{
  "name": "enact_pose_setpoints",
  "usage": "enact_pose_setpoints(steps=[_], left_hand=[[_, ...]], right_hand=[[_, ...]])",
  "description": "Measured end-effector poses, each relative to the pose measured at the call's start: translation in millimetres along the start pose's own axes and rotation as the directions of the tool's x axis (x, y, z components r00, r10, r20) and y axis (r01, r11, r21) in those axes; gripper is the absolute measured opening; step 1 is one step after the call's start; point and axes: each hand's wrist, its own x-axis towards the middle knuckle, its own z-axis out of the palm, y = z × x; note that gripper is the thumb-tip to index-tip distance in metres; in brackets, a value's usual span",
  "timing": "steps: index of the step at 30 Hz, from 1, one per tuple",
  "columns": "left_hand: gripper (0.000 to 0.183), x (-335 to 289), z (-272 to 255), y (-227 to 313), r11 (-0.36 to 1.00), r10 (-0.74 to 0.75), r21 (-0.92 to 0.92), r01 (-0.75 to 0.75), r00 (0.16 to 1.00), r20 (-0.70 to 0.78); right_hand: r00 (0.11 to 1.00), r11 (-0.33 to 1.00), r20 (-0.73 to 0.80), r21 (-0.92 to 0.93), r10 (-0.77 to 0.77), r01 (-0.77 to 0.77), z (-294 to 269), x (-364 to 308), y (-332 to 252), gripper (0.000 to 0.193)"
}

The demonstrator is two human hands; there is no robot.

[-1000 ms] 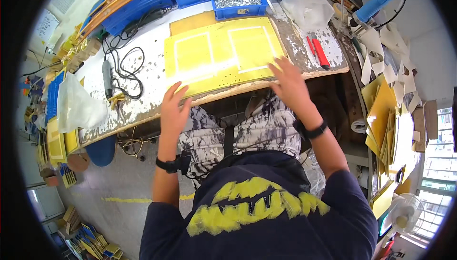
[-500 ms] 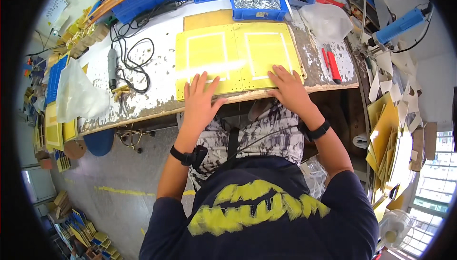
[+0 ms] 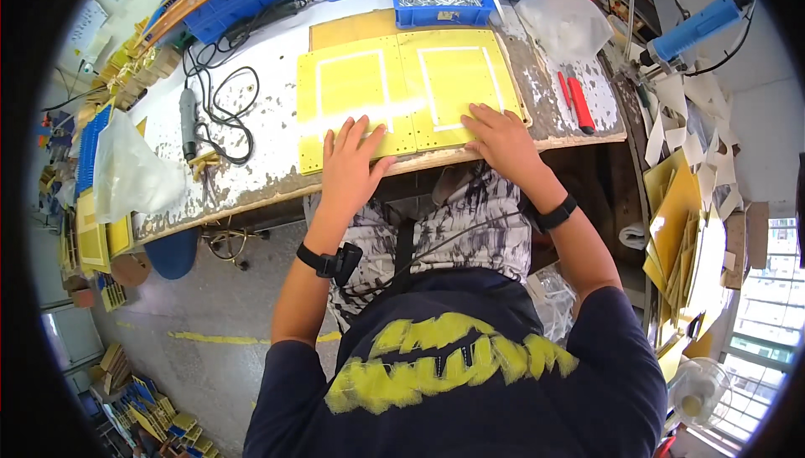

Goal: Apply adhesive tape to yellow panels and use a pneumatic fastening tool to attach components.

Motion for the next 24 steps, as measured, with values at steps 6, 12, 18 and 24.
enact_pose_setpoints(steps=[6,12,18,24], left_hand=[[0.043,-2.5,-4.5,-2.3,0.999,-0.035,-0.041,0.034,0.999,-0.014],[0.046,-9.3,-37.0,-45.9,0.903,-0.401,-0.223,0.368,0.908,-0.123],[0.048,-41.3,-39.5,-49.6,0.883,-0.423,-0.251,0.398,0.904,-0.055],[0.04,-36.7,-38.5,-16.8,0.867,-0.392,-0.375,0.329,0.914,-0.103]], right_hand=[[0.998,0.999,-0.048,0.033,-0.034,0.036,0.2,2.5,-3.3,0.038],[0.992,0.926,-0.069,0.371,0.107,-0.075,-7.4,12.0,-34.2,0.032],[0.989,0.923,-0.097,0.379,0.108,-0.064,-3.2,25.3,-51.1,0.032],[0.844,0.855,-0.24,0.344,0.479,-0.388,-18.6,-0.7,4.2,0.03]])
